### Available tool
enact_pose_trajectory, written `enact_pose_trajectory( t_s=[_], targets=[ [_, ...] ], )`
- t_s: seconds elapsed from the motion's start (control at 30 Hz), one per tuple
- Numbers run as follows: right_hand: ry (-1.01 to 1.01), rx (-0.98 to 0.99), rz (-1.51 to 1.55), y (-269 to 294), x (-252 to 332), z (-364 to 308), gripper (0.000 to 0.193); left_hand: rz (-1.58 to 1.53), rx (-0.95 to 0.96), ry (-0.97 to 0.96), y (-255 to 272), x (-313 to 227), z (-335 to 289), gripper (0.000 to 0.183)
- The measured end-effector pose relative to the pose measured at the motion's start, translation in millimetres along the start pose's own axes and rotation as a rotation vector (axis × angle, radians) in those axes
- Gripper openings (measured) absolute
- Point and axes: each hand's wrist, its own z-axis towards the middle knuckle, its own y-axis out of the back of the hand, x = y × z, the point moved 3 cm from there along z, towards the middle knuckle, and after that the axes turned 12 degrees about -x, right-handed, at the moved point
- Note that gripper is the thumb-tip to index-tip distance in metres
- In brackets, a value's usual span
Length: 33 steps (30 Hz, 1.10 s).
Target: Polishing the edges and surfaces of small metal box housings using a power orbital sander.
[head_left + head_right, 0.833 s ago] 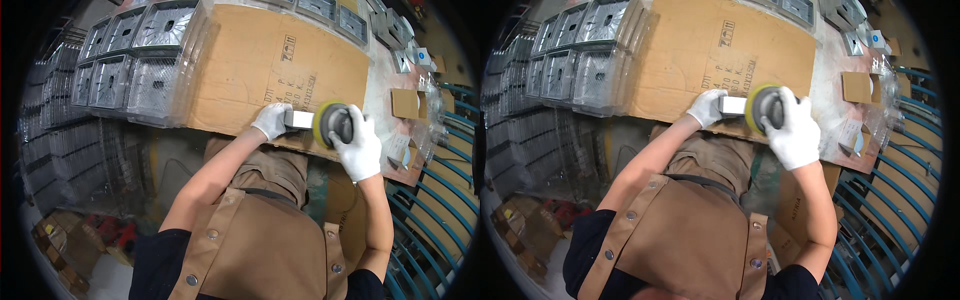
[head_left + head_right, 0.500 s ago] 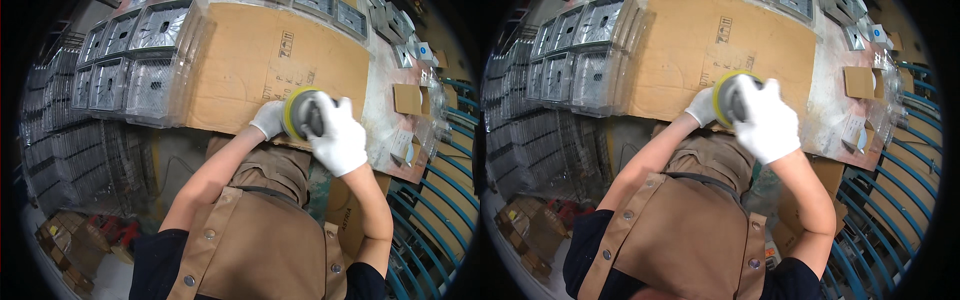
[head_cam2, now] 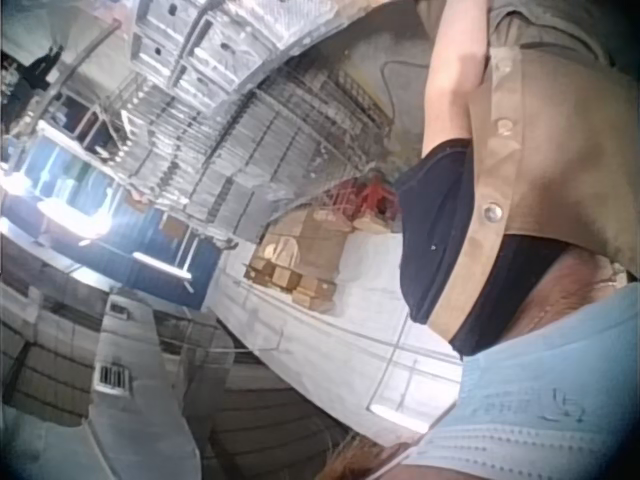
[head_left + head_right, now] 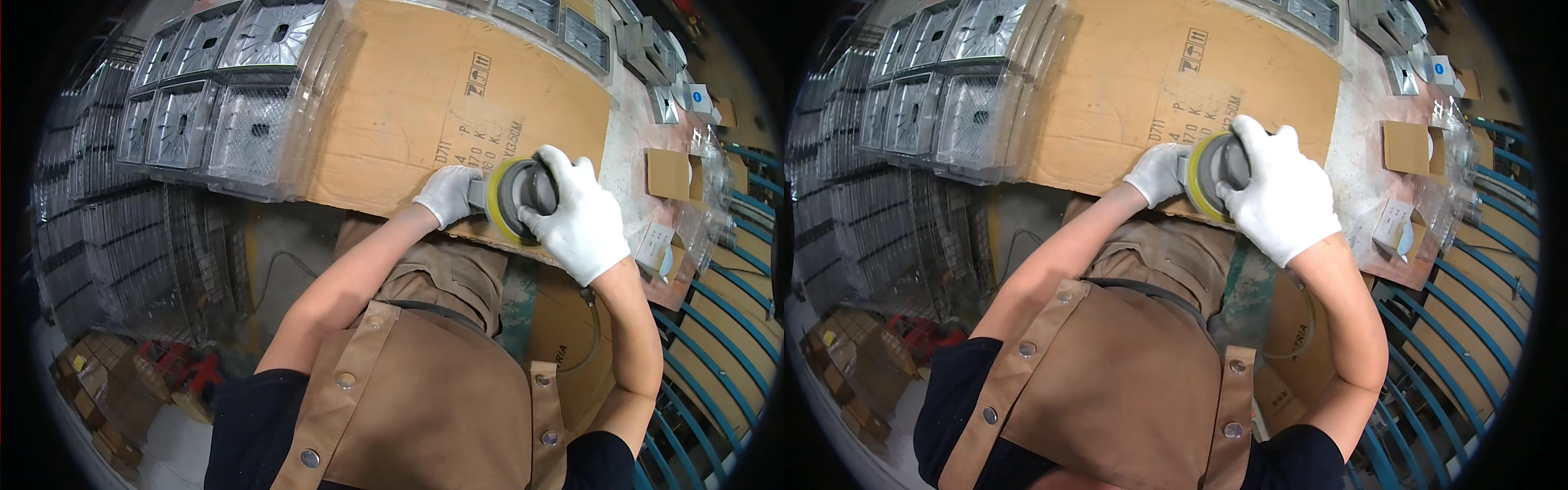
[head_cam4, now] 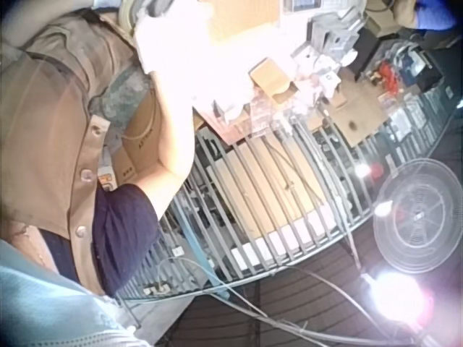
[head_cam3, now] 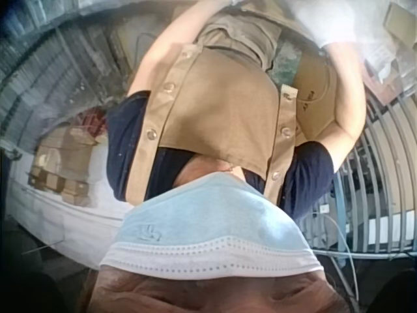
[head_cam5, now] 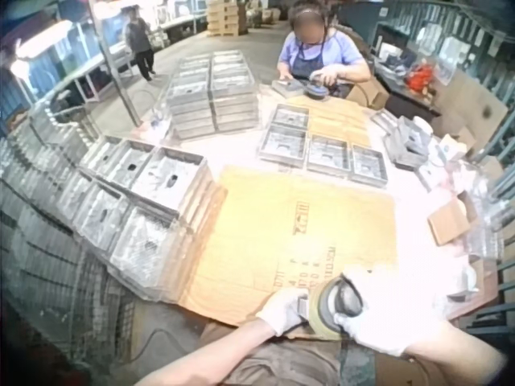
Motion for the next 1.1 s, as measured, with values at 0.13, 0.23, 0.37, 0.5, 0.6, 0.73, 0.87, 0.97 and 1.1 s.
enact_pose_trajectory(
  t_s=[0.13, 0.23, 0.37, 0.5, 0.6, 0.73, 0.87, 0.97, 1.1],
  targets=[
    [0.042, 0.032, -0.034, 0, -1, 5, 0.062, -0.043, -0.015, 0.017, 2, 0, -2, 0.032],
    [0.058, 0.009, -0.041, 3, -7, 5, 0.059, -0.012, -0.110, -0.048, 5, 0, -5, 0.023],
    [0.072, 0.049, -0.058, 5, 11, 11, 0.054, -0.026, -0.088, -0.045, -1, 4, -3, 0.026],
    [0.144, 0.035, -0.061, 1, 20, 18, 0.053, -0.023, -0.067, -0.058, -10, 8, 1, 0.028],
    [0.117, 0.002, -0.057, 4, 6, 14, 0.052, -0.018, -0.050, -0.024, -3, 3, -3, 0.025],
    [0.010, 0.124, -0.117, 8, 13, 18, 0.063, 0.024, -0.032, -0.003, 6, -5, -4, 0.025],
    [0.138, 0.047, -0.093, 2, 18, 22, 0.050, -0.081, -0.098, -0.028, -6, 7, -4, 0.029],
    [0.118, 0.039, -0.084, 3, 5, 24, 0.050, -0.052, -0.083, -0.024, -2, 0, -3, 0.029],
    [0.079, 0.060, -0.096, 2, 8, 27, 0.049, -0.031, -0.099, -0.018, -1, 3, -5, 0.030]
  ],
)
